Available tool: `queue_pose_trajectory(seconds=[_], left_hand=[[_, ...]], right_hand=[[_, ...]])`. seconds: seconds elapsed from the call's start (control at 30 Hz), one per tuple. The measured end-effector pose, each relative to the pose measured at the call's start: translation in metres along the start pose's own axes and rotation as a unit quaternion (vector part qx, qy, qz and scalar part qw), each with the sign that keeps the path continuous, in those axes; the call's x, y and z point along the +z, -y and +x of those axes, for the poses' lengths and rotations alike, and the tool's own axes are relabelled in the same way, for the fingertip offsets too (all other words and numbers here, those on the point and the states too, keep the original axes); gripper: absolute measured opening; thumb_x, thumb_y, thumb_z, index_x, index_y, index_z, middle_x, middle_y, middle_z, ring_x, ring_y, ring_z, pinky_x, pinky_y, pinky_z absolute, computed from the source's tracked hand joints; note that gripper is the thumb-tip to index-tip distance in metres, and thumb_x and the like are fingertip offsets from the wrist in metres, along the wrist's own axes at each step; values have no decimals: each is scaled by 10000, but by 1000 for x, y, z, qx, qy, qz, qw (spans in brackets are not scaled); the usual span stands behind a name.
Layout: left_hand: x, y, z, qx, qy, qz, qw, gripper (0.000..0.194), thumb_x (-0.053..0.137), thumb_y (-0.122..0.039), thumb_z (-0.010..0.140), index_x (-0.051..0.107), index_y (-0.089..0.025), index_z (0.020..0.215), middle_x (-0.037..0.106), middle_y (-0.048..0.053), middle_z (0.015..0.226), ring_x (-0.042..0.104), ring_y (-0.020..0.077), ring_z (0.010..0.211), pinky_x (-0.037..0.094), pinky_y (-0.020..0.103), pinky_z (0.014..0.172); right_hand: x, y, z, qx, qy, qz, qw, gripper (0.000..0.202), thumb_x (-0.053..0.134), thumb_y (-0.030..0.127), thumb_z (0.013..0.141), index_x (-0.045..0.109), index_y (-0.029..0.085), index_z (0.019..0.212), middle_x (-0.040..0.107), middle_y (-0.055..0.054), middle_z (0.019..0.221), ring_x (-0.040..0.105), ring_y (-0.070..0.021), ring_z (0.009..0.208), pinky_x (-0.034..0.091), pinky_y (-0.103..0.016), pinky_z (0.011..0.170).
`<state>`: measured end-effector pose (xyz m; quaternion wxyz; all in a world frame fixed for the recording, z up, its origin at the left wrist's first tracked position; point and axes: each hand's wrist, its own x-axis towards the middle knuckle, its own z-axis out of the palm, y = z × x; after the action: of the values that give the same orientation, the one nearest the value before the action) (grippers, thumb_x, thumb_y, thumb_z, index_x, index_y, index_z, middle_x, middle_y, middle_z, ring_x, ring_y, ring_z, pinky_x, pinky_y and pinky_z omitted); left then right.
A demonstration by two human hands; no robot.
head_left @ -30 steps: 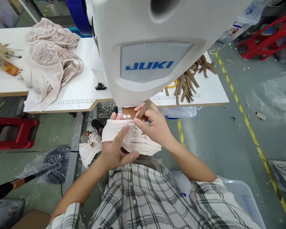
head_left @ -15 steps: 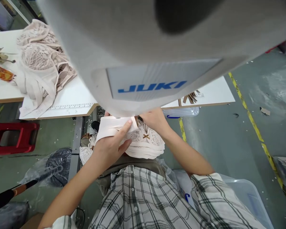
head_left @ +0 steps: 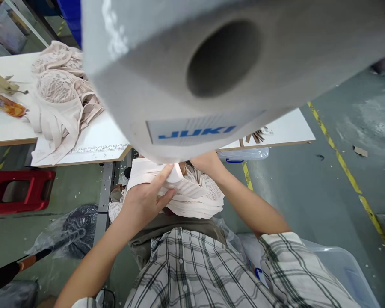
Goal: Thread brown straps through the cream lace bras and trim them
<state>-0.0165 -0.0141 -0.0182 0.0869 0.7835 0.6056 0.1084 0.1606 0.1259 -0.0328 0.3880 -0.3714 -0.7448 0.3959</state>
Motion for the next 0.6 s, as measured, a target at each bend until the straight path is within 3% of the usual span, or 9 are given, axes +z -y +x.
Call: queue_pose_trajectory(seconds=[0.4,0.6], left_hand=[[-4,-4,2,-22,11,7,1000,621,523,-493,959,397,-243,1513,453,-71,449,460,137,401,265,232,469],[-5,-8,3,-33,13,-7,999,616,522,-491,959,412,-227,1505,450,-73,443,461,135,389,287,231,459]], right_hand=[[-1,0,3,-37,-17,-9,999,204,487,258,865,417,229,675,548,-50,830,508,-203,828,488,-357,753],[0,-1,1,-9,-22,-4,1000,175,509,249,869,467,220,701,573,-43,840,518,-188,798,486,-335,737]])
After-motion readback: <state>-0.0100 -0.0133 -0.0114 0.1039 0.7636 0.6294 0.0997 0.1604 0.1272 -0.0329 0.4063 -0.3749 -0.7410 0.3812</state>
